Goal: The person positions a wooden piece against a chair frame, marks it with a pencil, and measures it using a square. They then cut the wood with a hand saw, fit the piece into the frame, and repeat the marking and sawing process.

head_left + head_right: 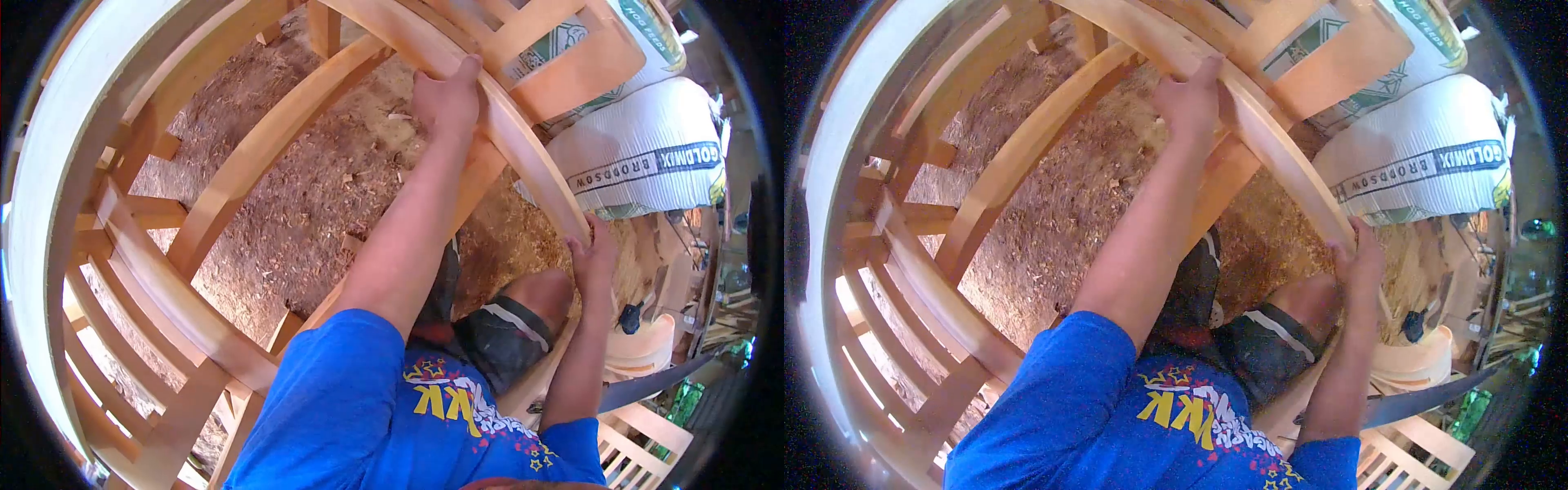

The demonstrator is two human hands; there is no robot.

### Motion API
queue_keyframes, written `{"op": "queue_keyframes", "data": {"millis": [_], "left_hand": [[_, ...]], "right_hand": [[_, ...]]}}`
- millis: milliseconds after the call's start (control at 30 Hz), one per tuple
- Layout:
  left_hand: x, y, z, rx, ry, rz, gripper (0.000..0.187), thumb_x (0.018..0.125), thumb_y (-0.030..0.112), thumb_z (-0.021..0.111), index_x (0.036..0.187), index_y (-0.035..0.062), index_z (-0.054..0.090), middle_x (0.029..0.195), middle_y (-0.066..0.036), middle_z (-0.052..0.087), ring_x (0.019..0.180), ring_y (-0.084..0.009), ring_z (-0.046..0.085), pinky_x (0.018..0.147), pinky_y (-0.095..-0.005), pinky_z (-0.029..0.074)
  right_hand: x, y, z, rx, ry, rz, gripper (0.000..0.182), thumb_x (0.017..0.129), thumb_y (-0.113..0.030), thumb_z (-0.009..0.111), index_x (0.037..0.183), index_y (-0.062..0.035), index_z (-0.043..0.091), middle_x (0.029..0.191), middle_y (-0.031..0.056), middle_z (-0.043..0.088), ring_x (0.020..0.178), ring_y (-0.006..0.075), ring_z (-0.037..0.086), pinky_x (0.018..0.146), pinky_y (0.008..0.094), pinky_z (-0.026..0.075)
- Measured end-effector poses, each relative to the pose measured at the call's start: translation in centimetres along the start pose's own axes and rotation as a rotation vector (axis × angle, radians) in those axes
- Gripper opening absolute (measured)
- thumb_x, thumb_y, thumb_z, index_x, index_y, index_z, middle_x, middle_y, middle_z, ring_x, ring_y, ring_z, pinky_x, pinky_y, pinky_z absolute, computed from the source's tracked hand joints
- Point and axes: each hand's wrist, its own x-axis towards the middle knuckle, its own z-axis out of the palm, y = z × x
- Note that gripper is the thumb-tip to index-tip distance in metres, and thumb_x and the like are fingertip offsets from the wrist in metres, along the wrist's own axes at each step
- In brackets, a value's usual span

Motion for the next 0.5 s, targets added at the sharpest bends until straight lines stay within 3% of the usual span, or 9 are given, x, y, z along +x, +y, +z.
{"op": "queue_keyframes", "data": {"millis": [200, 300, 400, 500], "left_hand": [[0.7, -1.0, 0.4, -0.053, 0.017, -0.004, 0.067, 0.076, 0.033, 0.09, 0.125, -0.0067, 0.064, 0.121, -0.025, 0.074, 0.111, -0.0361, 0.073, 0.103, -0.0437, 0.055], [1.3, -2.0, 0.8, -0.124, 0.069, 0.074, 0.05, 0.081, 0.023, 0.089, 0.116, -0.0055, 0.068, 0.102, -0.014, 0.076, 0.086, -0.0216, 0.072, 0.079, -0.036, 0.057], [1.0, -1.6, 0.6, -0.082, 0.057, 0.028, 0.05, 0.082, 0.021, 0.089, 0.119, -0.0054, 0.067, 0.106, -0.014, 0.076, 0.087, -0.0223, 0.072, 0.079, -0.0371, 0.057], [1.0, -1.0, 0.2, 0.008, 0.03, -0.014, 0.068, 0.077, 0.033, 0.091, 0.124, -0.0074, 0.064, 0.12, -0.026, 0.074, 0.109, -0.0367, 0.073, 0.101, -0.044, 0.055]], "right_hand": [[0.0, 0.6, 0.6, 0.118, -0.009, 0.033, 0.048, 0.088, -0.015, 0.084, 0.131, -0.0022, 0.066, 0.121, 0.0258, 0.073, 0.114, 0.0457, 0.069, 0.097, 0.048, 0.054], [-0.1, -0.2, 0.0, 0.144, 0.013, 0.035, 0.045, 0.089, -0.013, 0.082, 0.13, -0.0018, 0.066, 0.118, 0.0261, 0.073, 0.112, 0.0463, 0.069, 0.096, 0.0477, 0.054], [-0.1, -0.9, -0.4, 0.117, 0.006, 0.044, 0.044, 0.09, -0.012, 0.081, 0.129, -0.0018, 0.066, 0.118, 0.0262, 0.073, 0.111, 0.0462, 0.069, 0.095, 0.0479, 0.054], [0.0, -0.7, -0.2, 0.128, 0.013, 0.014, 0.042, 0.09, -0.01, 0.08, 0.129, -0.0018, 0.066, 0.118, 0.0259, 0.073, 0.11, 0.0462, 0.069, 0.095, 0.0479, 0.053]]}}
